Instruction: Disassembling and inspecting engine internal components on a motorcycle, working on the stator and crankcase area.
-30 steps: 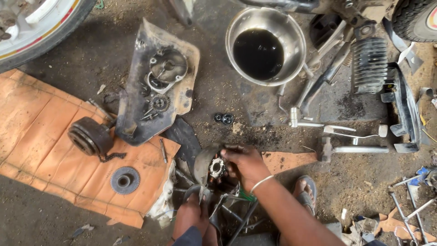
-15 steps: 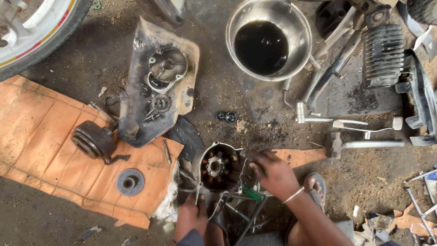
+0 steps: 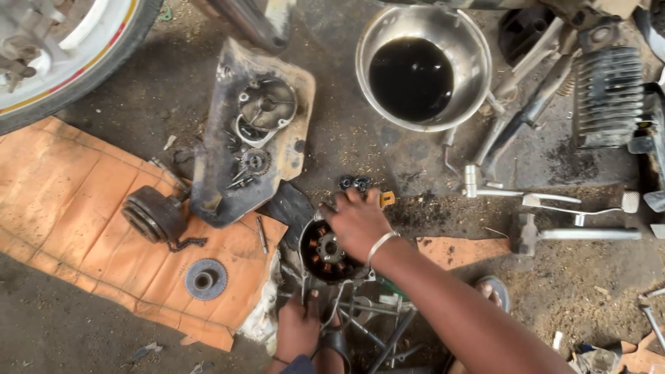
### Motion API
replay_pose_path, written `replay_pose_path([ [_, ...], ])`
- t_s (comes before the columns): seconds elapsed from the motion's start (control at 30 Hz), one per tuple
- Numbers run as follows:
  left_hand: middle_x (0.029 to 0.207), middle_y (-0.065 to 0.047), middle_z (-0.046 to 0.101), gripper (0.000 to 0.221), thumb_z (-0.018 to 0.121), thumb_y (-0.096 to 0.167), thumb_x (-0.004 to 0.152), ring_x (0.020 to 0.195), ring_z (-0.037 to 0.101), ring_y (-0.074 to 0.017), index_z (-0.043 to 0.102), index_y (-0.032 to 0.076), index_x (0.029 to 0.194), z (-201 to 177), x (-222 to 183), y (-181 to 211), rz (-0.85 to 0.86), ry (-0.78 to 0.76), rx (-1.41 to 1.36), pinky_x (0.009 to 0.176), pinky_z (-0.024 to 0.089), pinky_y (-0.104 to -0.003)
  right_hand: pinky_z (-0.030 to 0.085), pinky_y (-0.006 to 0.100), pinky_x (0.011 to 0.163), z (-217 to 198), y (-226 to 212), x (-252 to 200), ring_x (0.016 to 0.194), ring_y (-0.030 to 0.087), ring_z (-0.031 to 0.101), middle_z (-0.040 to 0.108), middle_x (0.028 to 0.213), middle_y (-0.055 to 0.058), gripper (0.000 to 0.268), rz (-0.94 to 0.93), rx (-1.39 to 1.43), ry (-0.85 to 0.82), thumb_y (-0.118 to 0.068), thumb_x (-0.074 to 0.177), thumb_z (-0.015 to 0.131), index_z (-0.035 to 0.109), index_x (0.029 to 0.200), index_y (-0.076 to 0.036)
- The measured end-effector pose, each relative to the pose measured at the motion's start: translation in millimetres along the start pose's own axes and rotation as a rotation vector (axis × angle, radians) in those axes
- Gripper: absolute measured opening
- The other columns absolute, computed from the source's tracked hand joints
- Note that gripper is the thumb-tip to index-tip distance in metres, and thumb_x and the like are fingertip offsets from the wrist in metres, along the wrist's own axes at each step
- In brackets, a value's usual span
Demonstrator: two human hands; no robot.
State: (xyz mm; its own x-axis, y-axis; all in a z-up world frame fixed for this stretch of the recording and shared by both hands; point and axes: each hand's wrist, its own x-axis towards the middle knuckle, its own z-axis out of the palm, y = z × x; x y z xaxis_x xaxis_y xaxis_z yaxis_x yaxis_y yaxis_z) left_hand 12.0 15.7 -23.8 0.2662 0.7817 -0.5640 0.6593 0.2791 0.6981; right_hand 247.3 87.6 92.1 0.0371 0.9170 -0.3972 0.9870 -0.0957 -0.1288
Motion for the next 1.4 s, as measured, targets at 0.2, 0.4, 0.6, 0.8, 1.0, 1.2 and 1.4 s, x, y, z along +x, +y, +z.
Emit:
replay_pose_path([
  [0.2,0.075,-0.027,0.071,0.026,0.062,0.021,0.093,0.067,0.07,-0.0426,0.068,-0.003,0.1,0,2,-11,0.08,0.043,-0.016,0.059,0.054,-0.047,0.039,0.059,0.107,-13,37,3,0.113,0.031,0.059,0.07,0.112,0.016,0.03,0.381,0.082,-0.007,-0.001,0.09,0.059,0.077,0.112,-0.011],
  [0.4,0.073,-0.027,0.071,0.028,0.061,0.023,0.094,0.064,0.07,-0.0416,0.069,-0.002,0.103,3,3,-6,0.017,0.007,-0.069,0.059,0.054,-0.046,0.033,0.068,0.11,44,10,5,0.124,0.03,0.054,0.063,0.126,0.014,0.048,0.035,0.014,-0.007,-0.006,0.079,0.069,0.071,0.126,-0.017],
  [0.6,0.075,-0.026,0.071,0.03,0.06,0.024,0.095,0.063,0.072,-0.038,0.068,-0.003,0.105,-3,-1,-14,0.044,-0.005,-0.073,0.057,0.055,-0.045,0.031,0.067,0.113,-2,25,10,0.137,0.033,0.043,0.055,0.141,0.015,0.008,0.166,-0.149,-0.24,-0.012,0.082,0.073,0.078,0.086,-0.008],
  [0.8,0.074,-0.027,0.071,0.031,0.061,0.025,0.096,0.063,0.072,-0.039,0.07,-0.002,0.108,3,-1,-7,-0.002,-0.015,-0.068,0.057,0.053,-0.046,0.034,0.063,0.116,-34,45,-31,0.137,0.031,0.047,0.055,0.142,0.015,0.044,0.238,-0.078,-0.374,-0.009,0.087,0.068,0.063,0.128,-0.024],
  [1.0,0.077,-0.025,0.074,0.032,0.059,0.025,0.096,0.065,0.075,-0.0362,0.068,-0.002,0.109,10,-5,-6,-0.014,0.022,-0.135,0.059,0.056,-0.044,0.052,0.053,0.096,8,26,-43,0.132,0.039,0.049,0.049,0.143,0.025,0.067,0.15,-0.085,-0.239,0.001,0.088,0.059,0.048,0.149,-0.024],
  [1.2,0.075,-0.023,0.075,0.031,0.057,0.024,0.099,0.063,0.074,-0.0316,0.068,-0.004,0.107,12,-9,7,-0.063,0.051,-0.128,0.061,0.057,-0.043,0.057,0.027,0.064,40,15,-106,0.087,0.02,0.07,0.064,0.103,0.013,0.025,0.362,0.301,-0.486,-0.007,0.093,0.059,0.071,0.115,-0.006],
  [1.4,0.07,-0.021,0.077,0.032,0.053,0.024,0.101,0.057,0.076,-0.0267,0.068,-0.004,0.108,15,-13,20,-0.18,-0.015,-0.196,0.058,0.058,-0.042,0.058,0.033,0.063,13,18,-94,0.072,0.022,0.068,0.067,0.092,0.017,0.03,0.462,0.528,-0.34,-0.013,0.099,0.056,0.066,0.127,-0.013],
])
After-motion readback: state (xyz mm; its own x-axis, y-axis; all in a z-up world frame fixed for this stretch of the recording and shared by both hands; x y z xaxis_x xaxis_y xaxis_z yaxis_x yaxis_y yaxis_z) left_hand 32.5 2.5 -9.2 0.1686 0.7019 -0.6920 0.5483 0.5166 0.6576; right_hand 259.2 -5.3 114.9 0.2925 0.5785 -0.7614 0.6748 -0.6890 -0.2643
